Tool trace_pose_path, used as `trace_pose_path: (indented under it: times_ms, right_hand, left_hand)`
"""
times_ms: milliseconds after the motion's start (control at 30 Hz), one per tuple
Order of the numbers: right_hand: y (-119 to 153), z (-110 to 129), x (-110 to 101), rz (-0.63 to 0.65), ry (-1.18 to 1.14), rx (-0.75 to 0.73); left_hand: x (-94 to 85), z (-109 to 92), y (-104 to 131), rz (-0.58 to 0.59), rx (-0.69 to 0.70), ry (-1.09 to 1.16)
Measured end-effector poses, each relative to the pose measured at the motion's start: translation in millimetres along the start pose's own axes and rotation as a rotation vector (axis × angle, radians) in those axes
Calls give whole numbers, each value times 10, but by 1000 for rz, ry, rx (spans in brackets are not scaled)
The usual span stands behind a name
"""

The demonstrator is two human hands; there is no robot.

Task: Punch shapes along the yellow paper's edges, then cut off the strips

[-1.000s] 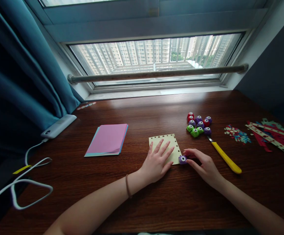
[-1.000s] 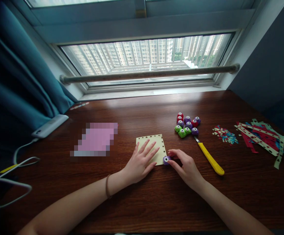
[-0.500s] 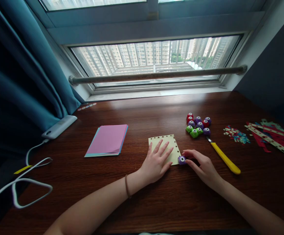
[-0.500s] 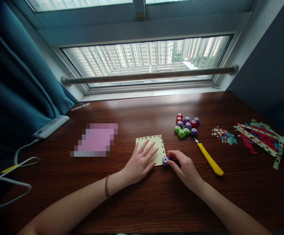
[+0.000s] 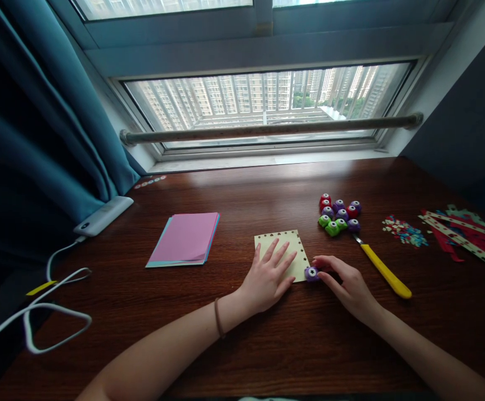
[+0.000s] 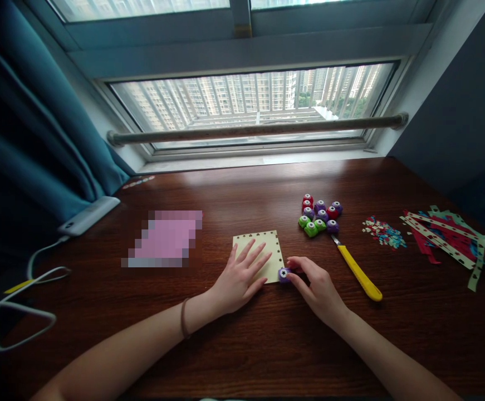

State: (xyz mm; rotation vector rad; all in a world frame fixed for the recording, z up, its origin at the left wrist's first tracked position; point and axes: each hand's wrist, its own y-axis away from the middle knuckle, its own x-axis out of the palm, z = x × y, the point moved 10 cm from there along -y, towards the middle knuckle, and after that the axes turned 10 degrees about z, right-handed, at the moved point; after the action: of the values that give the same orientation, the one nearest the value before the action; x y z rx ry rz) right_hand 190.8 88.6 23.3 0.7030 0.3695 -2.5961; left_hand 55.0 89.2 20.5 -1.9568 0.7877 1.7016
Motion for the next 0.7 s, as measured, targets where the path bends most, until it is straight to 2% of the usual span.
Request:
trace_pose_path:
  times_ms: [700]
  right_hand:
    - [-5,-68,51,17,14,6]
  left_hand:
    - [-6,7,6,-27,6,49]
